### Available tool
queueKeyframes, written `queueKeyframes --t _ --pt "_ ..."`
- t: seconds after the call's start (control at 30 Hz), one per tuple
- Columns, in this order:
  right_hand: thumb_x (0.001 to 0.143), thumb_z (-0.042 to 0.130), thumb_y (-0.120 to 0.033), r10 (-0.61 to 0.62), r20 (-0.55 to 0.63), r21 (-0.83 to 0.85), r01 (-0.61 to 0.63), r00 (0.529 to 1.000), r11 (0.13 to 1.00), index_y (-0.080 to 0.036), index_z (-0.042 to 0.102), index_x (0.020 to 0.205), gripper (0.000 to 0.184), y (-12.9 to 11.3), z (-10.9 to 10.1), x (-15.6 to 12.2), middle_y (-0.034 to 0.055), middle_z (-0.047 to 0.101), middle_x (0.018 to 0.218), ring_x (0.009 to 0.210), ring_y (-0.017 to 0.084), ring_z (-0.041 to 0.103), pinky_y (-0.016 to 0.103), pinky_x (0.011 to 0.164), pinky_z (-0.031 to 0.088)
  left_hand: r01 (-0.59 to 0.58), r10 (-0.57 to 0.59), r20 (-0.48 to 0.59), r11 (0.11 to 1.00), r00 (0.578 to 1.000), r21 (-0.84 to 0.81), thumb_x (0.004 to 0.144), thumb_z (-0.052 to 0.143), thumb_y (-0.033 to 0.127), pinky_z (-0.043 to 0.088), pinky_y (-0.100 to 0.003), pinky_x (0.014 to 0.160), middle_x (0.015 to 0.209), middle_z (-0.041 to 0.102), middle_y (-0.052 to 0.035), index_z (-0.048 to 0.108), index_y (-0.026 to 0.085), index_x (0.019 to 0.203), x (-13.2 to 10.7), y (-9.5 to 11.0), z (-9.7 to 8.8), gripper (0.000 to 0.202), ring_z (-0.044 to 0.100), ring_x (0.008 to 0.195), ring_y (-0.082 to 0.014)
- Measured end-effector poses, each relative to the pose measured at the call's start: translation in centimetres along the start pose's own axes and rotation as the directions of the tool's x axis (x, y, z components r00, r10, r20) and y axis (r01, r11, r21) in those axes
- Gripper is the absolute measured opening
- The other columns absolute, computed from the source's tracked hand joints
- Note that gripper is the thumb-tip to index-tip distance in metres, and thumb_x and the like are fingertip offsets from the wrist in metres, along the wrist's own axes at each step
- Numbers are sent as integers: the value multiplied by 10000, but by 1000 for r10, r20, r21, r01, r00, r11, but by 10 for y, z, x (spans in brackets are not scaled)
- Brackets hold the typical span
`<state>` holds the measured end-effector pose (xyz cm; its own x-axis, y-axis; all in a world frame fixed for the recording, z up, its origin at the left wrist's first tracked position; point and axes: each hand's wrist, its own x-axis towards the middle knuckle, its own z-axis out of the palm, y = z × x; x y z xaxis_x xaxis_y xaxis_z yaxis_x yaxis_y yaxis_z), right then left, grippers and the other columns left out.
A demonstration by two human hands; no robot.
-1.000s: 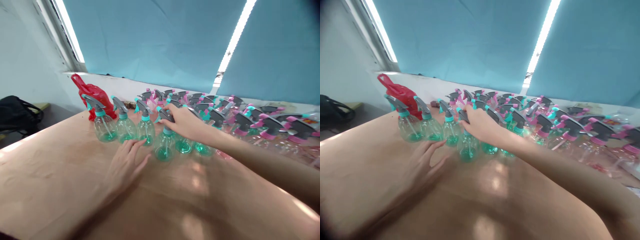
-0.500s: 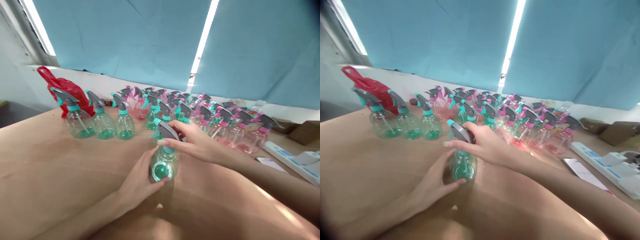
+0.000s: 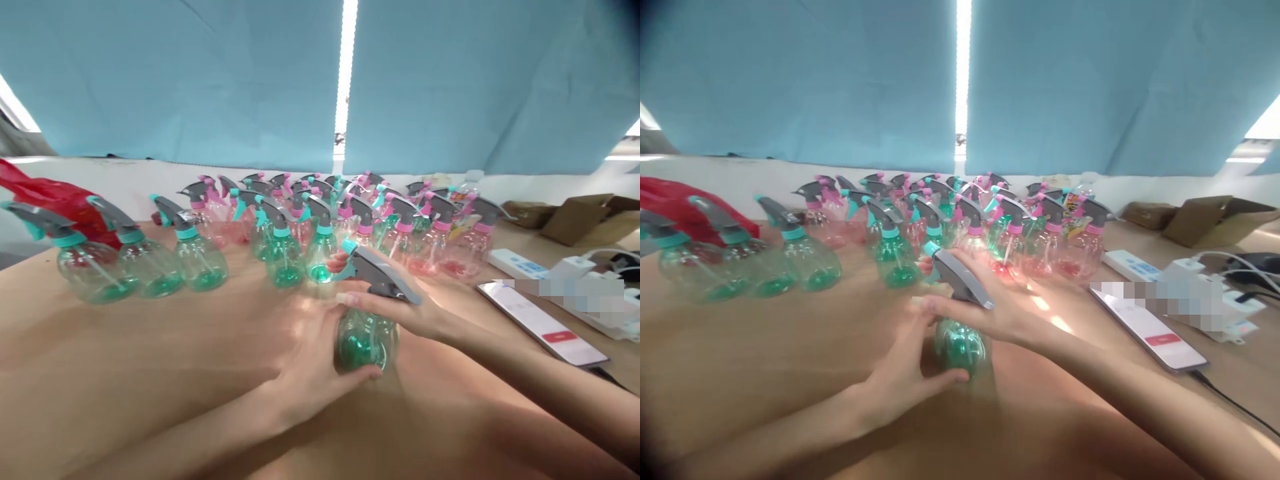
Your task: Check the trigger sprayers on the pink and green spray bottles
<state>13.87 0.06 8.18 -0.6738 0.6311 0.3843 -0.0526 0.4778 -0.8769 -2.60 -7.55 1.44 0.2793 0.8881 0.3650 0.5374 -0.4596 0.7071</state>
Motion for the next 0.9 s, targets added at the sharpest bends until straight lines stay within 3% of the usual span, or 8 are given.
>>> queueKeyframes --t 0.17,0.33,0.43,0.6,0.73,0.8,0.9 --pt "862 645 -300 21 -32 113 -18 999 993 -262 596 1047 195 5 -18 0 12 632 1042 994 196 637 395 898 497 -26 26 17 1000 1000 -4 803 721 509 334 -569 1068 1481 367 -106 264 313 1431 25 1 16 801 341 1355 -366" --pt "880 620 -345 76 -16 90 -74 997 993 -278 610 1096 227 14 -41 2 8 630 1038 909 160 633 370 870 506 -54 56 29 996 998 -70 787 743 498 350 -538 1067 1517 310 -86 216 352 1457 46 -10 26 865 377 1336 -351" --pt "870 630 -362 57 -45 26 -56 997 998 -266 615 1084 235 19 -47 4 0 629 944 873 156 624 336 823 511 -76 77 54 997 996 -16 765 766 496 318 -533 1085 1490 336 -112 191 316 1474 51 -16 26 930 348 1348 -349" --pt "882 605 -327 -1 -68 -16 0 998 1000 -242 593 959 115 22 -50 9 -26 596 763 735 140 600 283 674 490 -59 21 167 972 986 226 756 740 566 332 -580 1042 1425 408 -130 124 317 1492 48 -24 15 991 373 1311 -376" --pt "888 579 -344 -69 -117 -125 54 991 991 -242 561 889 104 25 -54 11 -55 465 629 551 110 451 253 491 352 -112 28 227 923 974 369 771 711 583 319 -571 1046 1453 390 -132 118 306 1511 44 -34 10 987 353 1320 -380" --pt "906 551 -341 -106 -119 -194 82 987 977 -234 522 763 181 25 -57 11 -61 373 586 505 101 354 255 461 284 -122 29 229 907 973 404 789 698 561 305 -556 1061 1462 389 -121 133 301 1515 42 -38 9 955 334 1337 -367" --pt "931 509 -362 -100 -122 -256 66 988 964 -221 430 665 311 24 -60 9 -52 331 600 530 105 322 264 482 277 -110 4 235 890 972 443 823 664 533 278 -554 1082 1474 386 -122 229 261 1497 41 -41 7 848 315 1356 -356"
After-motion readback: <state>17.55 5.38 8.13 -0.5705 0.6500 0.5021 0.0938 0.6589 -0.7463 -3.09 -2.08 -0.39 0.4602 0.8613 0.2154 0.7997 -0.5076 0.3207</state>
